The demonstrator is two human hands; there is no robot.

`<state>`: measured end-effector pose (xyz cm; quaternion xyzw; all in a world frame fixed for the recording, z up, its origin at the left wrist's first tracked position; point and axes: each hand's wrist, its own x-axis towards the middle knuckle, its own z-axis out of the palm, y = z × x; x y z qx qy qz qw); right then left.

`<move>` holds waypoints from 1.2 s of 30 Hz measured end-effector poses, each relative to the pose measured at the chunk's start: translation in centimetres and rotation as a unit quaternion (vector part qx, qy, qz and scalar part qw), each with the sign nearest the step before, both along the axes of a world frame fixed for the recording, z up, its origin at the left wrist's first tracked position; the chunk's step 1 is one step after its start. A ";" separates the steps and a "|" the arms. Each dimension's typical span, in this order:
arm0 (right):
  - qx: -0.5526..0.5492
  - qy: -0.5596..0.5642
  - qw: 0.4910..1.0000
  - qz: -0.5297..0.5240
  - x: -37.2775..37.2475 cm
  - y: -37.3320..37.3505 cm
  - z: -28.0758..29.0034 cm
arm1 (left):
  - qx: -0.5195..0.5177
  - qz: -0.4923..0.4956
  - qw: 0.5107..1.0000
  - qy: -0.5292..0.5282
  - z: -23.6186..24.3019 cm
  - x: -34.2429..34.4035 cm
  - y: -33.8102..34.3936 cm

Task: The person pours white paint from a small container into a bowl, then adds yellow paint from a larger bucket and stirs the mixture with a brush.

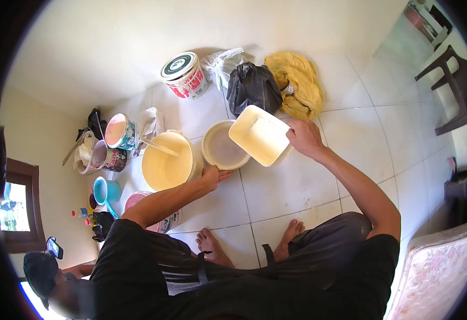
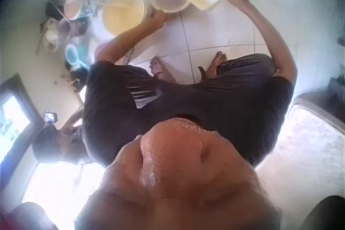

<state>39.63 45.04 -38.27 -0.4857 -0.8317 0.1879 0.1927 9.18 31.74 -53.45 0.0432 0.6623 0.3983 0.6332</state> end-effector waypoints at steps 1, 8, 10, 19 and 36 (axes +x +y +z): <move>-0.008 -0.008 1.000 0.009 0.5 0.1 0.2 | 0.009 0.012 1.000 0.001 0.0 0.1 0.2; -0.065 0.038 0.997 0.010 4.3 -2.0 0.7 | 0.035 0.141 0.989 -0.031 0.1 1.5 1.9; -0.096 0.059 0.994 -0.006 4.9 -2.7 -0.1 | 0.045 0.186 0.980 -0.056 -0.5 1.4 2.4; -0.192 0.147 0.968 -0.072 7.6 -6.2 -6.8 | 0.090 0.271 0.957 -0.045 -2.1 1.7 6.9; -0.355 0.284 0.884 -0.107 3.0 -12.3 -14.3 | 0.078 0.329 0.938 -0.075 -4.4 -2.8 12.9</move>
